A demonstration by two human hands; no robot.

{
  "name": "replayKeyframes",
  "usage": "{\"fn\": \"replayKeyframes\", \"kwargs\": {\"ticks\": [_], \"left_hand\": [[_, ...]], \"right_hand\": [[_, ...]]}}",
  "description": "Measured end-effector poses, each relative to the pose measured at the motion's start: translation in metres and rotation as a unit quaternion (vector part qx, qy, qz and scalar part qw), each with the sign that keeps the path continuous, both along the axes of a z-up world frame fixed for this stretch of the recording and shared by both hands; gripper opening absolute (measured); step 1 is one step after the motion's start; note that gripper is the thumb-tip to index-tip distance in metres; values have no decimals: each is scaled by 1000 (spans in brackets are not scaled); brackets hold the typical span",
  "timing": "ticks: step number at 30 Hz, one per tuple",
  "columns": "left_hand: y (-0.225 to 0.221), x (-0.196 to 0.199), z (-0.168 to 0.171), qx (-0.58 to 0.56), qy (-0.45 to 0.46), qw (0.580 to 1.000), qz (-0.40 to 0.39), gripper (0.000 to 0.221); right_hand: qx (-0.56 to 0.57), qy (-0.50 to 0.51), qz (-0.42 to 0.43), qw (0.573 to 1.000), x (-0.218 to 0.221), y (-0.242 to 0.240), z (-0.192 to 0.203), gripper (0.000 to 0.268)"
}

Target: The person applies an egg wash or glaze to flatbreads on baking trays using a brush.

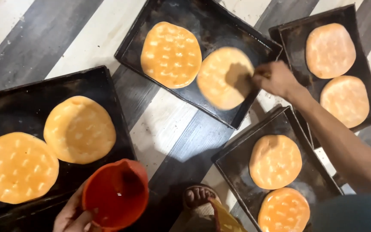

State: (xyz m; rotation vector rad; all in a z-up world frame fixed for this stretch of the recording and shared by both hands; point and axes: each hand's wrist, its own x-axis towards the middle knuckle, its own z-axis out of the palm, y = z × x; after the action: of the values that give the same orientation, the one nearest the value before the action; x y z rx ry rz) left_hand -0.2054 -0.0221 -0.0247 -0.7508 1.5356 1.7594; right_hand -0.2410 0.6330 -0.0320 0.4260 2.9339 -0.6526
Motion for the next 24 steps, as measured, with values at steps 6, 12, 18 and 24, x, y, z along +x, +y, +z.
{"fn": "replayKeyframes", "kwargs": {"ticks": [6,12,18,24], "left_hand": [[-36,10,-17,12,75,997,-16,90],[-60,19,-21,23,120,991,-62,89],[-88,24,-34,-69,132,982,-116,83],[-54,15,2,-69,94,989,-87,88]], "right_hand": [[-311,27,-113,943,17,-3,-3,14],[-48,162,37,985,56,-50,-25,18],[-380,-59,-130,914,62,-73,-15,19],[-550,39,-233,801,41,-64,-35,18]]}}
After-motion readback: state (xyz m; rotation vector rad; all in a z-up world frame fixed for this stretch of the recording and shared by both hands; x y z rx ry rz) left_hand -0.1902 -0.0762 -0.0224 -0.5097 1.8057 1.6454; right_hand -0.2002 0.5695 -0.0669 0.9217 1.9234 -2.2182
